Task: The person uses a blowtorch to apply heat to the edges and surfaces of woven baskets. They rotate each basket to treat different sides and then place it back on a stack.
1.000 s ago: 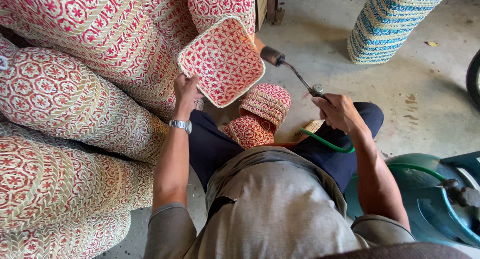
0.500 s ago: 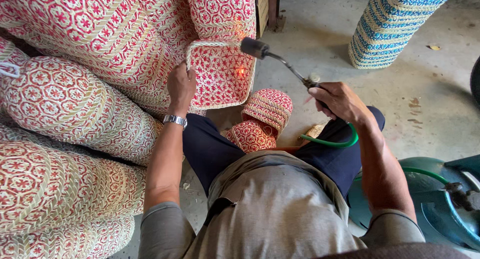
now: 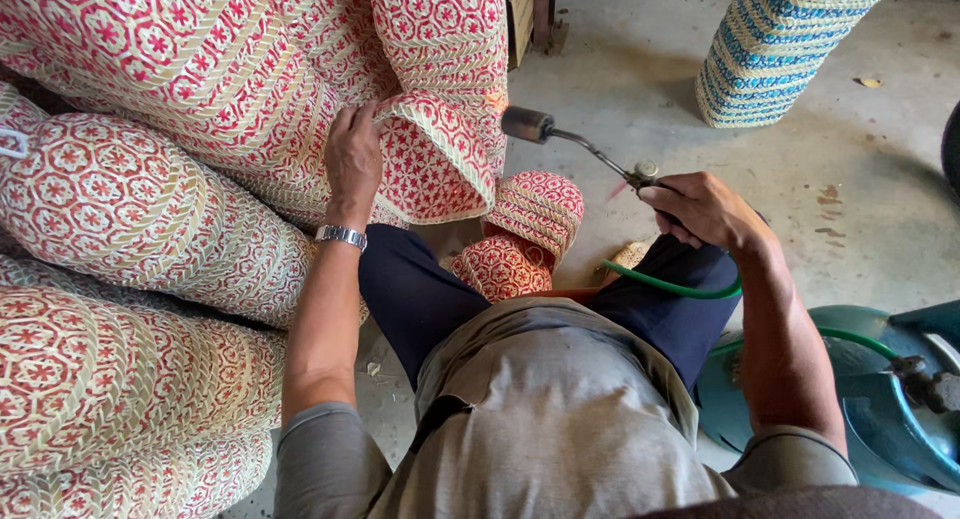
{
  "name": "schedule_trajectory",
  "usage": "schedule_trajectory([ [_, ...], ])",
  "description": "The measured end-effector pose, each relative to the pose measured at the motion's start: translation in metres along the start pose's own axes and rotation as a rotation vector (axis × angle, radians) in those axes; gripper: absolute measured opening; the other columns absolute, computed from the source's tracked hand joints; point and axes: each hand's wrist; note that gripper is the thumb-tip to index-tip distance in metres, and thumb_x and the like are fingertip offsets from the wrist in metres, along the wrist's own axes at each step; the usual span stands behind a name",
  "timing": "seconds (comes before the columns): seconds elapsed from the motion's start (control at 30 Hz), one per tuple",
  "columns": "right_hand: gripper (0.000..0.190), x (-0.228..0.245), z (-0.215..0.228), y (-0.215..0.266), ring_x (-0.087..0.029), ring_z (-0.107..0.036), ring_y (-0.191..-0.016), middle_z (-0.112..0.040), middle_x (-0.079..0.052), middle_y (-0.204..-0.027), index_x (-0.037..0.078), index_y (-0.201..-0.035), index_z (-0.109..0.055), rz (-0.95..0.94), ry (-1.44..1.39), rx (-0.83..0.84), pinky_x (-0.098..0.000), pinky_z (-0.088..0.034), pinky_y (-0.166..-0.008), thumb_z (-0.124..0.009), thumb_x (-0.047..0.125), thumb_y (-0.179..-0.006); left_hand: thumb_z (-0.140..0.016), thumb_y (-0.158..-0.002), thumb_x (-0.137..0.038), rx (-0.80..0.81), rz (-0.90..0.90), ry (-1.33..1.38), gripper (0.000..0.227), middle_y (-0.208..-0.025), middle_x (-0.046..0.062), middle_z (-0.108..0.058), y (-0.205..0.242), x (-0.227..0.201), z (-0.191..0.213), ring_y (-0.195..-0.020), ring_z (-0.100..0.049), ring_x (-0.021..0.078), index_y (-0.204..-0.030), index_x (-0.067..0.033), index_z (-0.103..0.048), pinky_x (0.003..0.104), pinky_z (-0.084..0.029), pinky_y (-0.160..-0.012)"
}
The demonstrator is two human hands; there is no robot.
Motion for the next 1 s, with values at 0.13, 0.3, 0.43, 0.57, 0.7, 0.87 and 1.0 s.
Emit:
schedule_trajectory([
  [0.13, 0.036, 0.006, 0.000, -0.015, -0.011, -0.049, -0.045, -0.055, 0.000, -0.056, 0.008, -0.079, -0.067, 0.161, -0.105, 0.090, -0.0304, -0.042, -0.043, -0.056, 0.034, -0.100, -0.063, -0.101, -0.002, -0.029, -0.083, 0.117, 0.027, -0.117, 0.019, -0.070, -0.002, -0.001, -0.004, -0.097, -0.073, 0.0300, -0.127, 0.0017, -0.066, 0.037, -0.064, -0.085],
  [0.3, 0.047, -0.007, 0.011, -0.022, -0.015, -0.047, -0.045, -0.055, -0.004, -0.056, 0.000, -0.072, -0.064, 0.096, -0.070, 0.056, -0.0337, -0.038, -0.044, -0.055, 0.035, -0.103, -0.062, -0.107, -0.008, -0.108, 0.141, 0.298, 0.013, -0.088, 0.014, -0.072, 0.014, 0.022, -0.003, -0.070, -0.067, 0.0231, -0.109, 0.0018, -0.071, 0.037, -0.055, -0.062],
  [0.43, 0.051, -0.030, 0.004, -0.016, -0.015, -0.050, -0.045, -0.056, -0.006, -0.055, -0.001, -0.070, -0.064, -0.017, -0.015, 0.090, -0.0341, -0.042, -0.045, -0.055, 0.038, -0.103, -0.067, -0.114, -0.019, -0.077, 0.615, 0.509, 0.044, -0.063, 0.008, -0.043, 0.039, 0.032, -0.012, -0.056, -0.036, 0.0184, -0.076, 0.0001, -0.054, 0.037, -0.032, -0.055],
  [0.57, 0.050, -0.033, -0.002, -0.009, -0.015, -0.051, -0.047, -0.057, -0.005, -0.056, 0.000, -0.071, -0.064, -0.087, -0.013, 0.063, -0.0340, -0.043, -0.046, -0.056, 0.039, -0.102, -0.065, -0.101, -0.016, -0.077, 1.074, 1.006, 0.034, -0.058, -0.004, -0.045, 0.060, 0.017, -0.034, -0.046, -0.043, 0.0070, -0.071, -0.0083, -0.053, 0.032, -0.046, -0.045],
  [0.7, 0.046, -0.016, -0.010, 0.000, -0.016, -0.050, -0.047, -0.054, -0.006, -0.056, 0.001, -0.074, -0.062, 0.015, -0.009, -0.090, -0.0347, -0.042, -0.047, -0.057, 0.037, -0.104, -0.065, -0.096, -0.012, -0.173, 1.216, 1.204, 0.018, -0.065, -0.003, -0.055, 0.075, -0.009, -0.065, -0.054, -0.057, 0.0081, -0.079, -0.0053, -0.064, 0.040, -0.063, -0.062],
  [0.87, 0.038, 0.005, -0.037, -0.016, -0.017, -0.055, -0.050, -0.061, -0.008, -0.059, 0.000, -0.080, -0.064, 0.314, 0.080, -0.139, -0.0366, -0.047, -0.050, -0.064, 0.032, -0.100, -0.068, -0.099, -0.014, -0.205, 1.119, 1.260, 0.016, -0.081, 0.004, -0.059, 0.085, -0.039, -0.087, -0.068, -0.063, 0.0149, -0.094, 0.0014, -0.065, 0.048, -0.069, -0.071],
  [1.0, 0.033, 0.013, -0.085, -0.054, -0.035, -0.057, -0.055, -0.063, -0.023, -0.069, -0.003, -0.094, -0.066, 0.492, 0.187, -0.294, -0.0459, -0.047, -0.058, -0.067, 0.029, -0.103, -0.068, -0.095, -0.017, -0.165, 1.035, 1.358, 0.025, -0.102, 0.008, -0.071, 0.093, -0.076, -0.090, -0.086, -0.075, 0.0183, -0.115, -0.0021, -0.062, 0.046, -0.070, -0.070],
])
Point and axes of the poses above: each hand's wrist, its own y-axis away from the middle knuckle, its own z-axis out of the back of the hand, x = y × z
